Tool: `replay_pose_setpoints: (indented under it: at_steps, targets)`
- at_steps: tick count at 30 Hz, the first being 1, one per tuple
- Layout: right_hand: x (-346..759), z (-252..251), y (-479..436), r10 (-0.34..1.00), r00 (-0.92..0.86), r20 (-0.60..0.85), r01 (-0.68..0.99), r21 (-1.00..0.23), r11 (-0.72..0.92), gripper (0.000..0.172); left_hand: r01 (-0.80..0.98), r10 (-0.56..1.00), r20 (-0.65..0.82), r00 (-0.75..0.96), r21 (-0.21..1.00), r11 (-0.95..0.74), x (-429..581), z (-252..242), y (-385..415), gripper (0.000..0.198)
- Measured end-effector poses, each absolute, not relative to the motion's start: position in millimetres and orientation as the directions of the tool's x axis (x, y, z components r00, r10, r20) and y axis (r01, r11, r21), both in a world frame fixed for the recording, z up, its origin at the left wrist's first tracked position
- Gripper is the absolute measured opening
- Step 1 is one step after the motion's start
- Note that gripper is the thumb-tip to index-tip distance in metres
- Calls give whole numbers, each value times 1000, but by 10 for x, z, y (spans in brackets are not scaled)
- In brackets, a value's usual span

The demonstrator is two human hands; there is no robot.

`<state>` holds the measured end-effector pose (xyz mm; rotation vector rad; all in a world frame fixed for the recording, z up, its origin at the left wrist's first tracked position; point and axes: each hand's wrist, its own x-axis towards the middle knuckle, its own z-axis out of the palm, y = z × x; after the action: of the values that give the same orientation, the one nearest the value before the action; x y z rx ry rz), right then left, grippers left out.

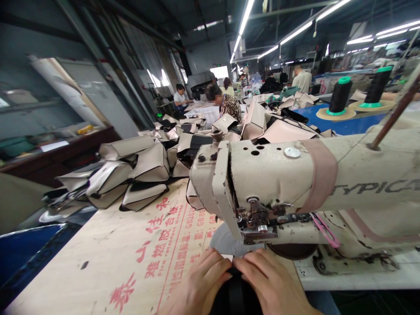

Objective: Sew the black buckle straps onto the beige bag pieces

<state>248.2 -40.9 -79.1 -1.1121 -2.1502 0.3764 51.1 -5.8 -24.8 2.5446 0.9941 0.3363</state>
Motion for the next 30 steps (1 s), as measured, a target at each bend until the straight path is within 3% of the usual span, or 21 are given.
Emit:
replay_pose_setpoints:
  at_steps: [2,4,6,10,14,17,22,27,30]
  targets:
    - [2481,-775,-384,750,-465,471,646,-399,651,28,600,701,75,709,457,-656,518,-253,-53,16]
    - [2478,-776,-350,731,-476,488,662,-348,664,27,604,711,71,700,471,-642,528,-256,-46,16]
    - [2477,-779,-318,758,-467,456,657,-395,642,26,599,706,73,705,471,-647,544,-248,-36,16]
    - [2457,-747,-300,864,-418,281,591,-638,493,17,583,707,79,703,506,-636,587,-195,-20,19]
    - [2394,-711,-327,908,-318,274,481,-778,403,17,573,741,82,667,580,-580,631,-158,-18,22]
    - [2357,-725,-321,907,-296,299,438,-802,407,19,574,750,67,658,601,-557,641,-142,-14,24]
    - [2346,-797,-289,877,-257,405,471,-740,480,22,603,767,0,641,618,-504,514,-87,-82,21]
    - [2358,-754,-261,857,-304,416,462,-723,514,23,658,734,-57,677,494,-568,443,-86,-146,58]
    - [2378,-691,-204,850,-344,398,459,-719,522,25,676,662,-186,726,370,-637,480,-3,22,47]
